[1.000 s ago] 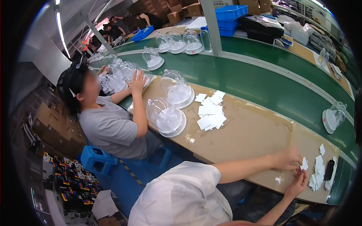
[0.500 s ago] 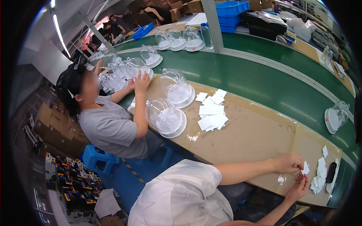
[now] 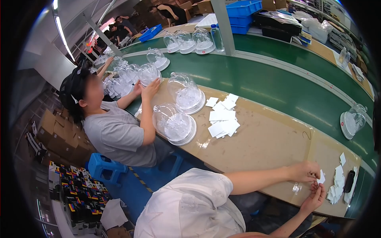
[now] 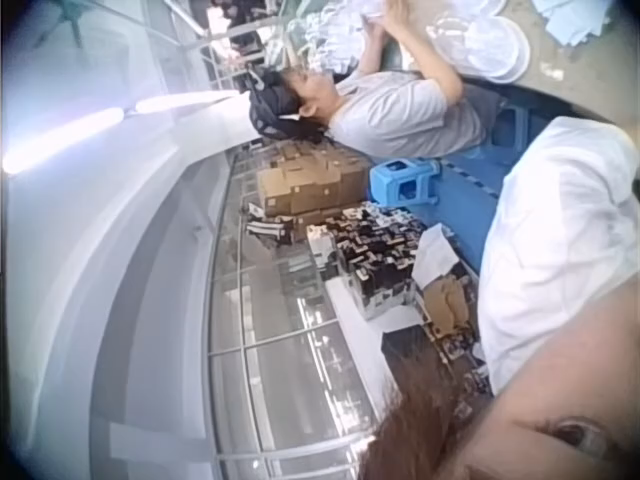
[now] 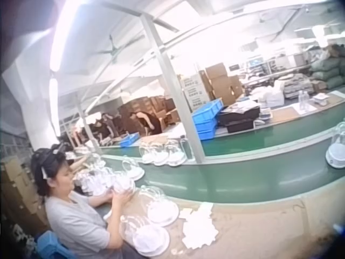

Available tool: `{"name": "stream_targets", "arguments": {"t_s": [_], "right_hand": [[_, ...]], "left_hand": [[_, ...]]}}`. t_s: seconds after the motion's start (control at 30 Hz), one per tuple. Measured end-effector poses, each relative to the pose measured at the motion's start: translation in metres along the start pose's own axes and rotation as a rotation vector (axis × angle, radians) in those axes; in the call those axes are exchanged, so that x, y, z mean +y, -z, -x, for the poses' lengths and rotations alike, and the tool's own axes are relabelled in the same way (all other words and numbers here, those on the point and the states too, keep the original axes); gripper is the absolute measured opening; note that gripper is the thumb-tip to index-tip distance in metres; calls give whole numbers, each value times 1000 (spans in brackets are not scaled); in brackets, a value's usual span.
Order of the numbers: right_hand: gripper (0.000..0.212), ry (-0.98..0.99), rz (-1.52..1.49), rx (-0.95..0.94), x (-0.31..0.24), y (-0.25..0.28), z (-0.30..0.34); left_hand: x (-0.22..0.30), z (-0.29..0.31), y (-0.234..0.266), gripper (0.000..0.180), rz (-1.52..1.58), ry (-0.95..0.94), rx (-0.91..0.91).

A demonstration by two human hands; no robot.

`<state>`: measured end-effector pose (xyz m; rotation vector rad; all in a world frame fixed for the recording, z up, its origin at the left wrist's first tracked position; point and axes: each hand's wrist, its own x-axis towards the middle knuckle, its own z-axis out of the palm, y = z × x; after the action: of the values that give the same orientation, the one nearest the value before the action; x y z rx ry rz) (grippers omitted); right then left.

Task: The person assembles glass-domed light fixtures by hand, attaching battery covers to the component parts and inspecting them on a factory assembly line.

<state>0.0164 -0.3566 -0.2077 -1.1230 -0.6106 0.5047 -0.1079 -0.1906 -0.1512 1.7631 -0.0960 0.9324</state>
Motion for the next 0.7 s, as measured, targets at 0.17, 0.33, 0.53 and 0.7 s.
{"name": "stream_targets", "arguments": {"t_s": [0.17, 0.33, 0.53, 0.7], "right_hand": [[21, -14, 9, -9, 2, 3, 1], [22, -2, -6, -24, 3, 3, 1], [22, -7, -11, -18, 1, 2, 1], [22, 8, 0, -20, 0, -1, 3]], "left_hand": [[5, 0, 0, 12, -10, 25, -8], [6, 0, -1, 9, -13, 84, 8], [10, -1, -3, 9, -23, 80, 29], [8, 1, -4, 9, 21, 104, 22]]}}
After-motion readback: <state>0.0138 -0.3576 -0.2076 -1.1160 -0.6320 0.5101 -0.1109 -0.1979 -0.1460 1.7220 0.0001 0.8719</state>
